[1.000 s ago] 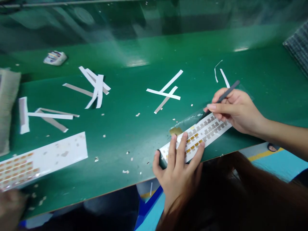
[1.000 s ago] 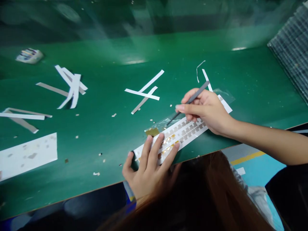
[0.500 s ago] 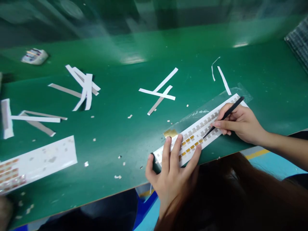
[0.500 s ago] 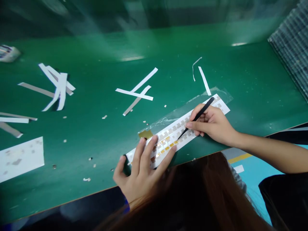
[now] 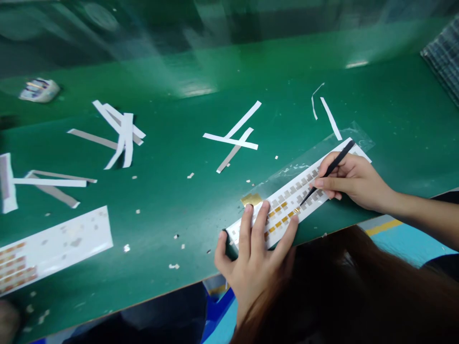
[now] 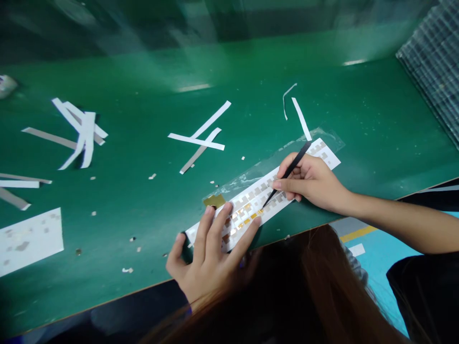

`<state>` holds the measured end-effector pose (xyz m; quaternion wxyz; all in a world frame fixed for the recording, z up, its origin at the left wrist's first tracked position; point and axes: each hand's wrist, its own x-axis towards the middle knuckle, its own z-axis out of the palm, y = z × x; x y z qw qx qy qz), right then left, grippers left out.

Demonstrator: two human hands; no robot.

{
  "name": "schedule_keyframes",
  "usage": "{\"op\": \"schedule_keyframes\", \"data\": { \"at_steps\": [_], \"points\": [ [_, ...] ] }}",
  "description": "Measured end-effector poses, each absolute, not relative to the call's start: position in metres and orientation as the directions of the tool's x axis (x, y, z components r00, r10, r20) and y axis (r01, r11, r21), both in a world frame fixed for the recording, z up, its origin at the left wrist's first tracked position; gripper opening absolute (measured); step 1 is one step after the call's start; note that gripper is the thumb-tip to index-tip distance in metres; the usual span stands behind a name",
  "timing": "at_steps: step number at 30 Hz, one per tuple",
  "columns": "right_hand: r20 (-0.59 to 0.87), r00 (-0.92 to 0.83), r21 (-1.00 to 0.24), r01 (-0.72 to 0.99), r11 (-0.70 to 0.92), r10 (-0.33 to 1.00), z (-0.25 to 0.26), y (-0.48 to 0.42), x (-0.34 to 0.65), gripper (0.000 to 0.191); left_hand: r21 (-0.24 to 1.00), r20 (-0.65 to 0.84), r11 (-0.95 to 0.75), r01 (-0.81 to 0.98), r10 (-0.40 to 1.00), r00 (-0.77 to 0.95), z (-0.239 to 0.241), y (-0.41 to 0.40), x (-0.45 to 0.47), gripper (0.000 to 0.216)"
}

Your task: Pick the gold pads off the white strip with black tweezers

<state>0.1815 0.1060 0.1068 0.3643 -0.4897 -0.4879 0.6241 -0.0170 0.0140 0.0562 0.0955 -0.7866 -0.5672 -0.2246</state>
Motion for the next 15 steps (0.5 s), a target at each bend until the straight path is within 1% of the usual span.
{"op": "schedule_keyframes", "data": {
  "at_steps": [10, 15],
  "points": [
    [-0.269, -0.253, -0.962, 0.026, -0.271, 0.930, 0.1064, 0.1071, 0.1806, 0.025, 0.124, 0.458, -0.347, 0.930, 0.851, 0.256, 0.0559, 0.0136, -0.0176, 0.046],
    [-0.270, -0.255, -0.960, -0.003, -0.279, 0.929, 0.1069, 0.1071, 0.1802, 0.025, 0.100, 0.462, -0.346, 0.933, 0.847, 0.264, 0.0563, 0.0136, -0.0178, 0.044]
  ]
}}
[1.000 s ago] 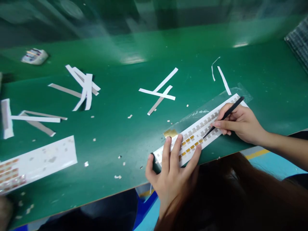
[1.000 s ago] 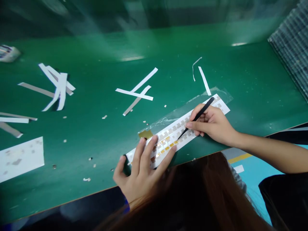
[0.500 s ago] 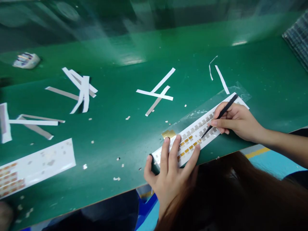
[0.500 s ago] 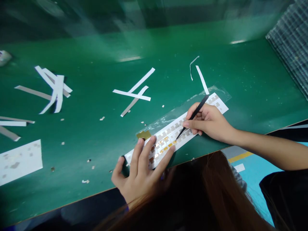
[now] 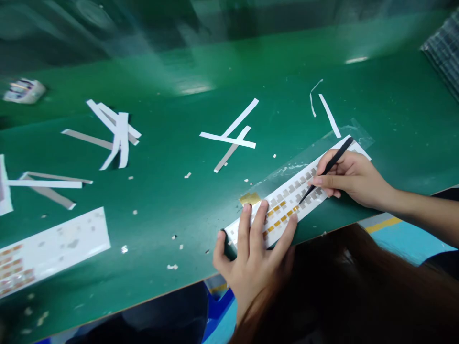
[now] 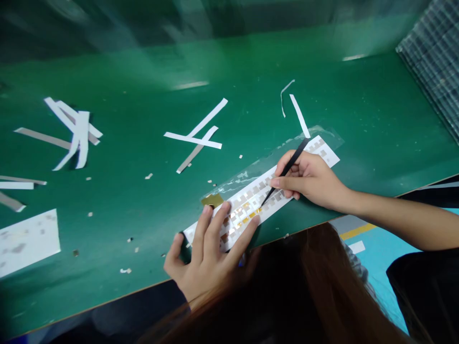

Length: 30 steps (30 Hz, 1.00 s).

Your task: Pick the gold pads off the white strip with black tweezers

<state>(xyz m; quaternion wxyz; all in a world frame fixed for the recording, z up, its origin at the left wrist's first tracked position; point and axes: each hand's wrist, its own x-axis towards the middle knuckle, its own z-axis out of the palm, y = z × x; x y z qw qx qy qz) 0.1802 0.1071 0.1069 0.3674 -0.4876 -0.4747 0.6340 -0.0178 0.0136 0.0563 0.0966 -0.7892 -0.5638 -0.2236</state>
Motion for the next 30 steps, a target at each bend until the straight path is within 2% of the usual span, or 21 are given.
{"op": "schedule_keyframes", "data": {
  "at_steps": [12, 30],
  "points": [
    [-0.255, -0.258, -0.958, -0.060, -0.279, 0.932, 0.1052, 0.1072, 0.1821, 0.026, 0.108, 0.467, -0.348, 0.931, 0.845, 0.261, 0.0562, 0.0136, -0.0174, 0.048],
    [-0.299, -0.292, -0.950, -0.001, -0.313, 0.908, 0.1054, 0.1103, 0.1808, 0.026, 0.116, 0.450, -0.337, 0.934, 0.857, 0.253, 0.0569, 0.0136, -0.0170, 0.045]
  ]
}}
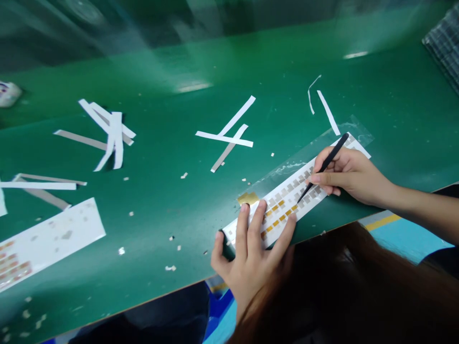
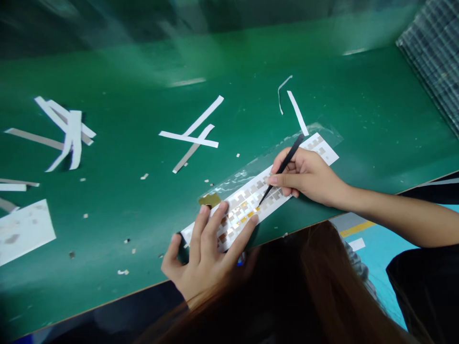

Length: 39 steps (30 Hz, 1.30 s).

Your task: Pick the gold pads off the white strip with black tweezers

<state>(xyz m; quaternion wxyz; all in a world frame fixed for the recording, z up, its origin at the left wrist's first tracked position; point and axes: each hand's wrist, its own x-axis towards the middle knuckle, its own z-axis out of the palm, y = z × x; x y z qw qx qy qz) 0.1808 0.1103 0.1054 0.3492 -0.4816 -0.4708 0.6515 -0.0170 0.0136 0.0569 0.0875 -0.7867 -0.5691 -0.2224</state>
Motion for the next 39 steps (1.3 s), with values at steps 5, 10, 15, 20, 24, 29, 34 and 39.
{"op": "schedule_keyframes", "data": {
  "at_steps": [5, 10, 15, 20, 24, 29, 34, 39],
  "points": [
    [-0.301, -0.298, -0.949, 0.004, -0.314, 0.906, 0.106, 0.110, 0.182, 0.025, 0.111, 0.445, -0.344, 0.932, 0.856, 0.262, 0.057, 0.013, -0.017, 0.046],
    [-0.289, -0.300, -0.954, 0.009, -0.300, 0.909, 0.107, 0.110, 0.181, 0.026, 0.084, 0.425, -0.326, 0.941, 0.866, 0.262, 0.059, 0.013, -0.016, 0.049],
    [-0.298, -0.266, -0.946, -0.049, -0.321, 0.917, 0.103, 0.110, 0.182, 0.027, 0.076, 0.441, -0.325, 0.943, 0.859, 0.261, 0.060, 0.014, -0.013, 0.052],
    [-0.273, -0.124, -0.943, -0.161, -0.291, 0.954, 0.121, 0.113, 0.184, 0.025, 0.110, 0.445, -0.328, 0.938, 0.860, 0.249, 0.058, 0.014, -0.011, 0.049],
    [-0.190, -0.103, -0.972, -0.119, -0.201, 0.976, 0.137, 0.123, 0.168, 0.023, 0.108, 0.476, -0.311, 0.944, 0.850, 0.225, 0.055, 0.014, -0.009, 0.046],
    [-0.235, -0.220, -0.957, -0.116, -0.264, 0.947, 0.115, 0.138, 0.135, 0.030, 0.127, 0.484, -0.300, 0.946, 0.851, 0.205, 0.053, 0.014, -0.008, 0.042],
    [-0.273, -0.214, -0.946, -0.120, -0.303, 0.938, 0.097, 0.144, 0.125, 0.034, 0.133, 0.488, -0.293, 0.947, 0.851, 0.195, 0.053, 0.014, -0.007, 0.042],
    [-0.250, -0.204, -0.957, -0.097, -0.273, 0.947, 0.099, 0.142, 0.126, 0.031, 0.137, 0.497, -0.280, 0.950, 0.849, 0.179, 0.053, 0.014, -0.004, 0.041]
  ]
}}
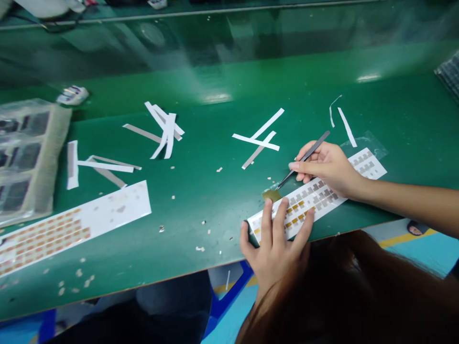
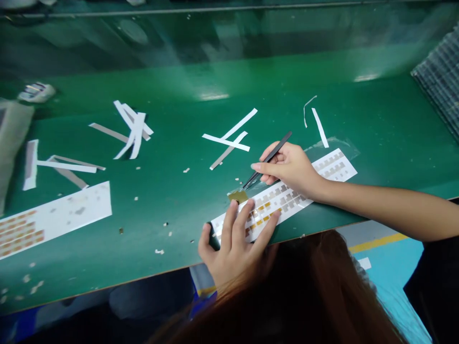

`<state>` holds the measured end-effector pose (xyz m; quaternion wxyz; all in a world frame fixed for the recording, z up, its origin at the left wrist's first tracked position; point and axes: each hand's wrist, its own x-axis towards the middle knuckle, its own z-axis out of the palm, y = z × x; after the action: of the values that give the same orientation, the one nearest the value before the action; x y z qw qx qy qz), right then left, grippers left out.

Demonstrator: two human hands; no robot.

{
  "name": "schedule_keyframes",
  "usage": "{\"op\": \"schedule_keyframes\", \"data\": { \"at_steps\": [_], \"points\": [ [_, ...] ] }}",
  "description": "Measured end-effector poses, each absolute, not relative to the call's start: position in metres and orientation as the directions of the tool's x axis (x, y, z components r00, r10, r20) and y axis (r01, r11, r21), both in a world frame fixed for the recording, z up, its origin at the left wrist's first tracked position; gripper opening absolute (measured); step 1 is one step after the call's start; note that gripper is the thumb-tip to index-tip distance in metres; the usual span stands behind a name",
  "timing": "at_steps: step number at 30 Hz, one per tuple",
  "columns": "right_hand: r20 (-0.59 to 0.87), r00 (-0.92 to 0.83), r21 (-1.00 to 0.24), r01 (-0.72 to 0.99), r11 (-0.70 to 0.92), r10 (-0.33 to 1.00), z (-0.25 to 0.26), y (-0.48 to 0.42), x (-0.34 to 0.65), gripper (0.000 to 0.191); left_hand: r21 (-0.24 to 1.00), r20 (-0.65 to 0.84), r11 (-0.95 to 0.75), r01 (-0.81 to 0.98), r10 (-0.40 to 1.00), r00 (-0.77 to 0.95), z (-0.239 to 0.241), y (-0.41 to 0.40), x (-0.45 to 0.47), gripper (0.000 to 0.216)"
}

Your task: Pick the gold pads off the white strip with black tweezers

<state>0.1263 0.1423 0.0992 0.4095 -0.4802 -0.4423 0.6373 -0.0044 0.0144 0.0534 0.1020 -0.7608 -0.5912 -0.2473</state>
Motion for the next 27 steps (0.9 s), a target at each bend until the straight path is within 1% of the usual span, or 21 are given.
{"op": "schedule_keyframes", "data": {
  "at_steps": [6, 11, 17, 21, 27],
  "points": [
    [-0.255, -0.237, -0.958, -0.069, -0.278, 0.937, 0.0981, 0.1425, 0.1262, 0.028, 0.116, 0.524, -0.271, 0.955, 0.834, 0.173, 0.0527, 0.0151, -0.0034, 0.039],
    [-0.221, -0.201, -0.969, -0.069, -0.238, 0.954, 0.0982, 0.1424, 0.1286, 0.027, 0.147, 0.500, -0.279, 0.949, 0.849, 0.172, 0.0534, 0.0145, -0.0041, 0.040],
    [-0.261, -0.234, -0.957, -0.067, -0.284, 0.936, 0.0999, 0.1421, 0.1270, 0.028, 0.139, 0.489, -0.280, 0.950, 0.853, 0.180, 0.0542, 0.0143, -0.0051, 0.041],
    [-0.232, -0.212, -0.963, -0.085, -0.254, 0.949, 0.0992, 0.1421, 0.1275, 0.028, 0.141, 0.485, -0.282, 0.949, 0.855, 0.182, 0.0543, 0.0140, -0.0054, 0.042],
    [-0.213, -0.221, -0.970, -0.064, -0.233, 0.952, 0.0988, 0.1414, 0.1284, 0.026, 0.147, 0.480, -0.272, 0.951, 0.860, 0.172, 0.0546, 0.0141, -0.0046, 0.042]
  ]
}}
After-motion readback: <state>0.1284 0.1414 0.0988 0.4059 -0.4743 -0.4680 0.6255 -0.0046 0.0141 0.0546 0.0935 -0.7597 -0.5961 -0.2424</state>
